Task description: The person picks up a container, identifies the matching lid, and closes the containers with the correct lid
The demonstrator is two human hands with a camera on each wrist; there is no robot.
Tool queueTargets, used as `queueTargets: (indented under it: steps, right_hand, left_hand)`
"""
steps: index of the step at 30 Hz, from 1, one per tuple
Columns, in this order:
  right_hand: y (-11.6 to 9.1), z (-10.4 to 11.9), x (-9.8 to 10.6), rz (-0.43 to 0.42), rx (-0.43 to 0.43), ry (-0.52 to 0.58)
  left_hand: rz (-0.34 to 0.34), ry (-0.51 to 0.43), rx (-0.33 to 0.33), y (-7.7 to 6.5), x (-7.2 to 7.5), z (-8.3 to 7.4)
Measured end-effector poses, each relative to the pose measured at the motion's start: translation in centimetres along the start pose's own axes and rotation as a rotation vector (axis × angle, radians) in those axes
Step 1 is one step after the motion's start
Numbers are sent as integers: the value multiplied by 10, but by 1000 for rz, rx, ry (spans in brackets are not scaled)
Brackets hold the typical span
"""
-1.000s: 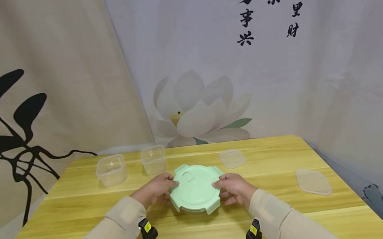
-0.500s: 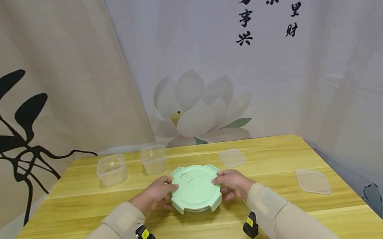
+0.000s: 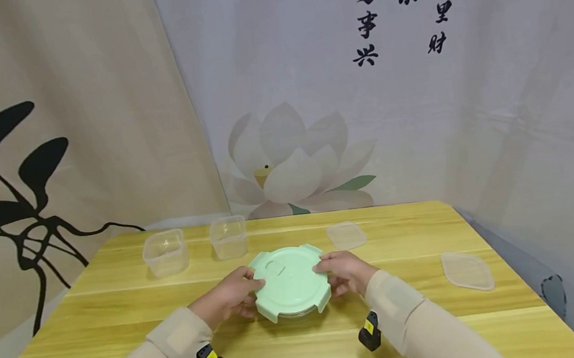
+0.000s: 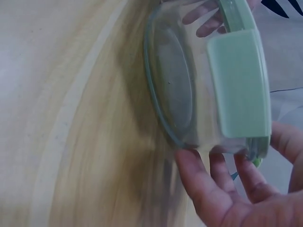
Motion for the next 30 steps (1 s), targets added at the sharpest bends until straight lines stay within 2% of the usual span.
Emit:
queueTargets:
  steps: [6, 13, 19, 30]
  right_hand:
    - [2, 1, -5, -11, -14, 14]
    - [1, 4, -8, -29, -1, -29]
    - [-9, 5, -7, -59, 20, -102]
    - [-23, -1, -11, -54, 52, -125]
  left_hand:
    - [-9, -20, 4, -5, 0, 2]
    - [-36, -36, -1, -11, -3, 3]
    - [-34, -30, -2, -15, -7, 3]
    - [-73, -24, -14, -20, -11, 7]
Point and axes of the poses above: each hand's wrist, its own y-axis towards the middle knuckle, its own x-axis out of the back of the hand, z = x × y, the point moved 2 cm from there along y, towards the middle knuckle, and after that the axes turned 9 degrees about -z, right-handed, at the moved point
